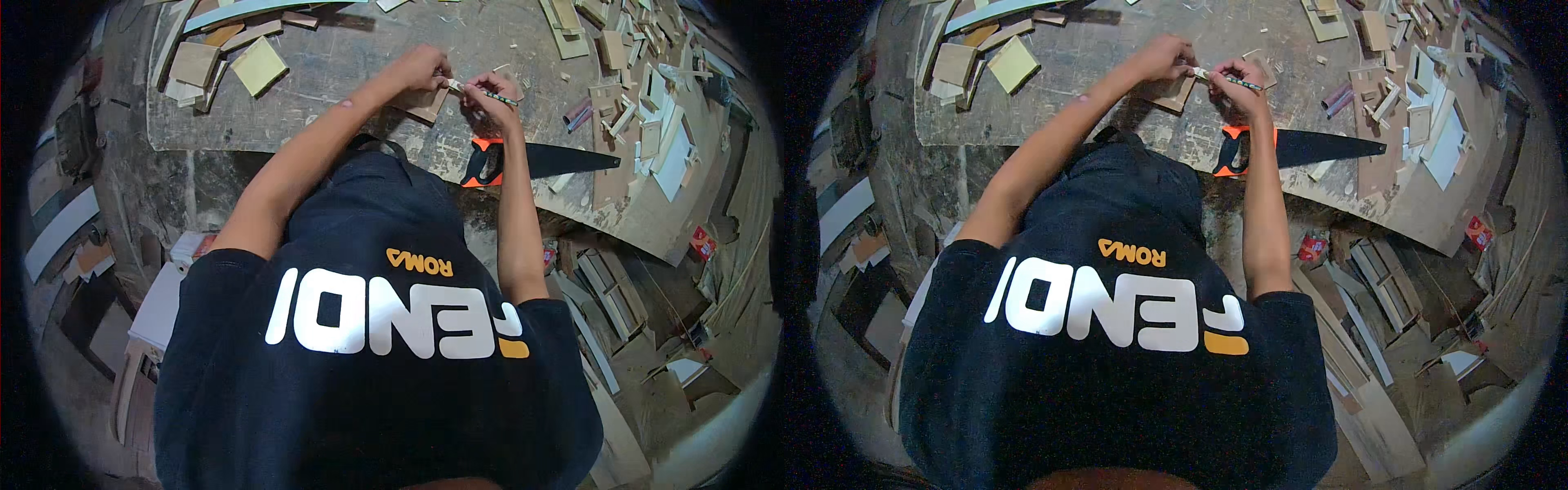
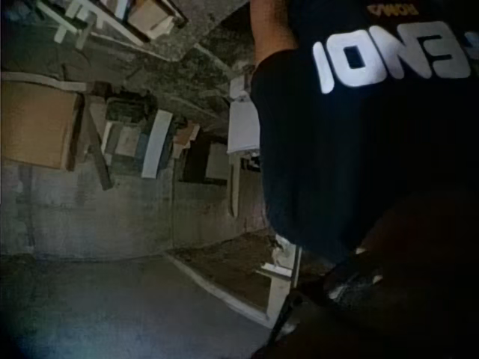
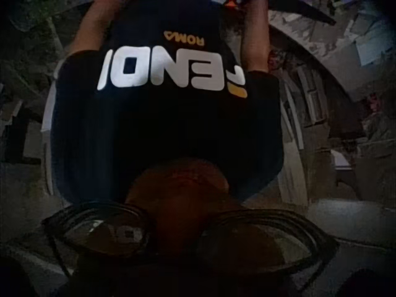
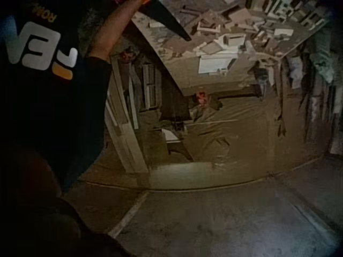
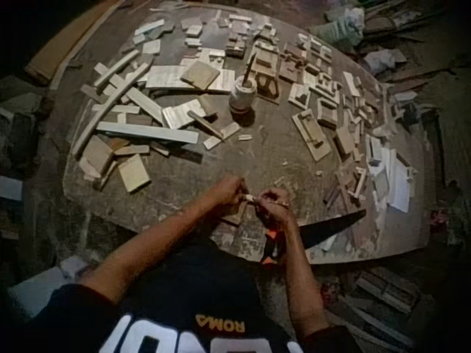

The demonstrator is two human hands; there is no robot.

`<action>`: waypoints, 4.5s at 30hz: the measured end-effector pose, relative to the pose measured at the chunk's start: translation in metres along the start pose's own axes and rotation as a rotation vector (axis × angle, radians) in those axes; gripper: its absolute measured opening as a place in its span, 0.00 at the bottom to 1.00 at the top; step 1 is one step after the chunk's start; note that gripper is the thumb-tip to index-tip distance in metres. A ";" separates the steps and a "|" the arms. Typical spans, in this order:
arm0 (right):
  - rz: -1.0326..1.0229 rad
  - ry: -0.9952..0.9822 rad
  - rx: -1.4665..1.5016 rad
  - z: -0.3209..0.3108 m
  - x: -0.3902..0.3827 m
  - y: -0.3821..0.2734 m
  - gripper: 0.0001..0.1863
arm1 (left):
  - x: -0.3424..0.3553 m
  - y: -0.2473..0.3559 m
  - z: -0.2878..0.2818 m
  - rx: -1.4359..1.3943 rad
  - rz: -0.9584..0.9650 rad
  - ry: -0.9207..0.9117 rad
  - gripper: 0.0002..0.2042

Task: Applying glue to small pieces of wood, marking them with a pencil, and using a hand saw to cut them.

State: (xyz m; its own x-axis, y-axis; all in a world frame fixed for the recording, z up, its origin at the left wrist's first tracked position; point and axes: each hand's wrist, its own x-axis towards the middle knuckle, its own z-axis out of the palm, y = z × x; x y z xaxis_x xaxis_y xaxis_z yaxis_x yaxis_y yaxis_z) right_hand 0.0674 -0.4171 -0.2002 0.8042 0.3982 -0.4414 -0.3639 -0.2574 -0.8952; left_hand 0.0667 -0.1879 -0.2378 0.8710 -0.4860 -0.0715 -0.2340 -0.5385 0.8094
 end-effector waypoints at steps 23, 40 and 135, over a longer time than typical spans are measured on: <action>-0.030 0.050 -0.009 0.004 -0.009 -0.003 0.09 | -0.003 -0.024 -0.079 -0.094 -0.205 -0.192 0.09; -0.061 0.055 -0.025 0.005 -0.009 0.000 0.07 | -0.020 -0.036 -0.073 -0.080 -0.165 -0.102 0.11; -0.111 0.336 -0.701 0.051 -0.015 -0.013 0.18 | -0.036 -0.034 -0.051 -0.035 -0.241 0.342 0.19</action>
State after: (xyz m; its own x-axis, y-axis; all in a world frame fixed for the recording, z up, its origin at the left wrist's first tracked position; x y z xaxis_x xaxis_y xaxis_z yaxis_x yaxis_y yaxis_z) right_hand 0.0359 -0.3748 -0.1852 0.9581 0.1954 -0.2095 0.0185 -0.7719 -0.6355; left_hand 0.0653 -0.1167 -0.2326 0.9936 -0.0894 -0.0684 0.0036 -0.5819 0.8132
